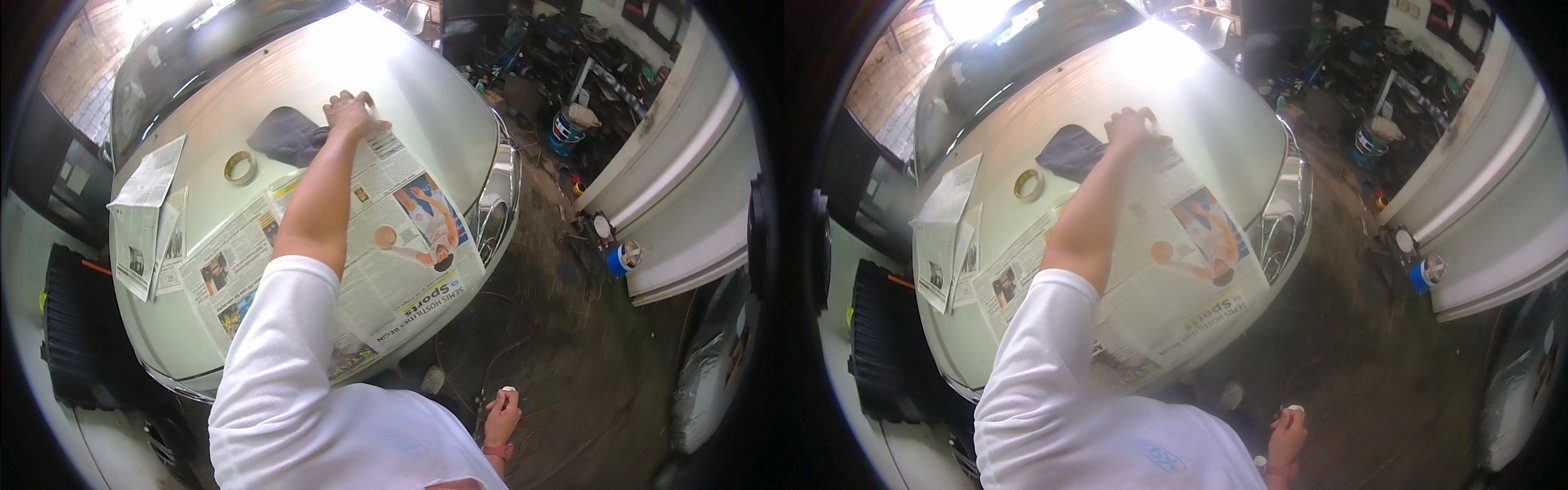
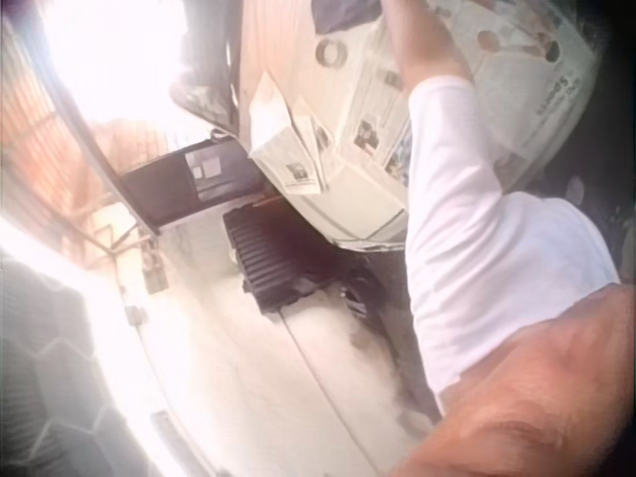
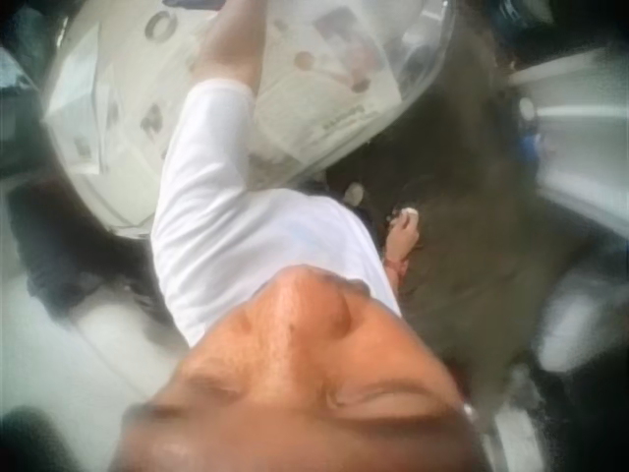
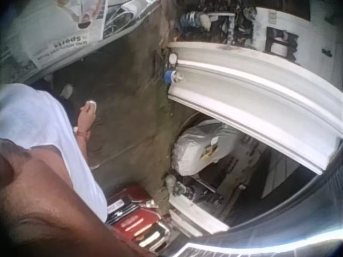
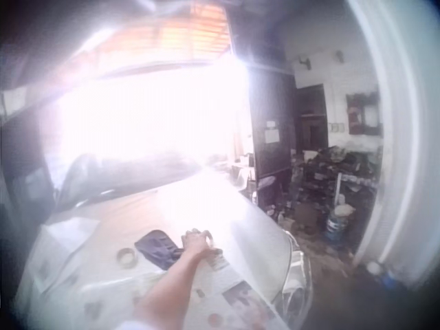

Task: The person tapes newspaper sheets onto the hood of a silver car in a garage. They unfold newspaper pages, position them over the hood surface, and secure them with masking tape, progressively covering the hood area.

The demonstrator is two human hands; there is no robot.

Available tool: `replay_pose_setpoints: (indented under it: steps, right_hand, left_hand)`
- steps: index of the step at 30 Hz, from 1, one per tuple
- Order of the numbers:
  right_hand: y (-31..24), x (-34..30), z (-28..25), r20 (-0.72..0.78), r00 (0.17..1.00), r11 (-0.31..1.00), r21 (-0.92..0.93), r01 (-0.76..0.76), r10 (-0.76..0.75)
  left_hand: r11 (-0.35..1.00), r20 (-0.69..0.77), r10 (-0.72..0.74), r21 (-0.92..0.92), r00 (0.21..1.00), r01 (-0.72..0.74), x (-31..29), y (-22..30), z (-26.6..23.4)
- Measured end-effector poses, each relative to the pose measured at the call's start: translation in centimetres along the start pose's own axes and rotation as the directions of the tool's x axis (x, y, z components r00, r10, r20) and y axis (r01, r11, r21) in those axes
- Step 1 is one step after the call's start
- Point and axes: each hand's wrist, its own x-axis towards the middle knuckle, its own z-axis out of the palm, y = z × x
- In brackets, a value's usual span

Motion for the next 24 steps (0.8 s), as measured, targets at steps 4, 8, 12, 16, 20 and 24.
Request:
replay_pose_setpoints:
  steps: [4, 8, 12, 16, 20, 24]
  right_hand:
    - [-1.4, 1.1, 0.5, 0.02, 0.992, 0.992, -0.009, 0.125, -0.125]
    - [-2.3, 2.7, 1.2, 0.075, 0.966, 0.969, 0.0, 0.249, -0.248]
    - [-2.8, 4.1, 2.1, 0.093, 0.962, 0.964, 0.083, 0.251, -0.258]
    - [-4.4, 5.1, 3.0, 0.256, 0.947, 0.972, 0.179, 0.152, -0.195]
    - [-7.2, 6.1, 4.7, 0.41, 0.87, 0.936, 0.32, 0.145, -0.274]
    - [-10.1, 6.6, 6.4, 0.504, 0.734, 0.888, 0.312, 0.337, -0.455]
  left_hand:
    - [0.975, 0.004, -0.212, -0.068, 0.977, 0.212, 0.6, 0.1, 0.6]
    - [0.988, -0.276, -0.148, 0.004, 0.95, 0.155, -1.4, 0.9, 1.9]
    - [0.928, -0.619, 0.08, -0.241, 0.781, -0.286, -11.8, 0.3, 1.7]
    - [0.772, -0.604, 0.115, -0.445, 0.789, -0.453, -29.8, -2.1, 1.6]
    - [0.889, -0.535, -0.024, -0.398, 0.844, -0.227, -42.6, -7.3, 2.3]
    - [0.963, -0.608, -0.179, -0.269, 0.774, 0.012, -47.3, -18.6, 1.4]
